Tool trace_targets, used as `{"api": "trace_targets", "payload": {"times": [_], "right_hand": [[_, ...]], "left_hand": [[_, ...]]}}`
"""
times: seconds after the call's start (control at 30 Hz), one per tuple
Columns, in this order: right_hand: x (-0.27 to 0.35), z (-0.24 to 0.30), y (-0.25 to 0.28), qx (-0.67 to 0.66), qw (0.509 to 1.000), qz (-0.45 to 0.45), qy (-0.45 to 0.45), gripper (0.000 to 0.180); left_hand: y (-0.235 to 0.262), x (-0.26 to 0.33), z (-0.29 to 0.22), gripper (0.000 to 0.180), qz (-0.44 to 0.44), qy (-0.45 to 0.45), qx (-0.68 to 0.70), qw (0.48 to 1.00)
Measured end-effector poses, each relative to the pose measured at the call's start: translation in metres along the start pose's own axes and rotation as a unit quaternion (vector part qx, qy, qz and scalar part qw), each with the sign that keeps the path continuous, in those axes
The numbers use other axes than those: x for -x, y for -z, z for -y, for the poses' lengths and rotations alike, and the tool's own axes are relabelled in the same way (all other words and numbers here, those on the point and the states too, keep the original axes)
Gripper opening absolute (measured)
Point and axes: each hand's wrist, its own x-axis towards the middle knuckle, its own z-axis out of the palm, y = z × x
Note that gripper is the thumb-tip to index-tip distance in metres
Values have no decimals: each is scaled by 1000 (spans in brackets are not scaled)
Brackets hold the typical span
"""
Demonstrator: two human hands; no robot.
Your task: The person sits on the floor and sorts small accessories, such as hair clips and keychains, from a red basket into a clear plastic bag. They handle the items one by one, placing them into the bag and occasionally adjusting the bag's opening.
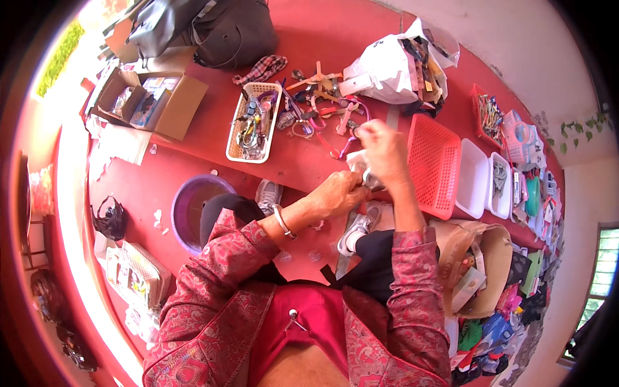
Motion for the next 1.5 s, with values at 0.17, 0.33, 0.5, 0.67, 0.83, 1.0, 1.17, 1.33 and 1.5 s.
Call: {"api": "trace_targets", "payload": {"times": [0.17, 0.33, 0.5, 0.67, 0.83, 1.0, 1.17, 1.33, 1.5], "right_hand": [[-16, -56, 28, -269, 944, -16, -191, 26], [11, -25, 1, -407, 830, 332, -186, 26], [14, -12, -22, -367, 870, 299, -137, 18], [2, -13, -50, -434, 851, 254, -153, 14], [-5, 15, -105, -502, 821, 205, -179, 14], [-63, 1, -219, -489, 823, 218, -188, 16], [-85, 9, -293, -153, 936, 175, -264, 18], [-74, 29, -297, 56, 976, 114, -176, 23], [-60, 24, -308, 64, 988, 133, -50, 35]], "left_hand": [[14, -1, 0, 19, -77, 117, 323, 936], [40, -3, -6, 20, -148, 110, 429, 884], [49, -1, 8, 20, -175, 145, 412, 882], [54, 7, -2, 37, -430, -27, 20, 902], [44, 26, -31, 57, -379, -255, -147, 877], [45, 26, -37, 59, -323, -249, -66, 911], [55, 20, -35, 62, -368, -157, -20, 916], [60, 24, -32, 61, -364, -145, -1, 920], [60, 30, -35, 59, -346, -138, 13, 928]]}}
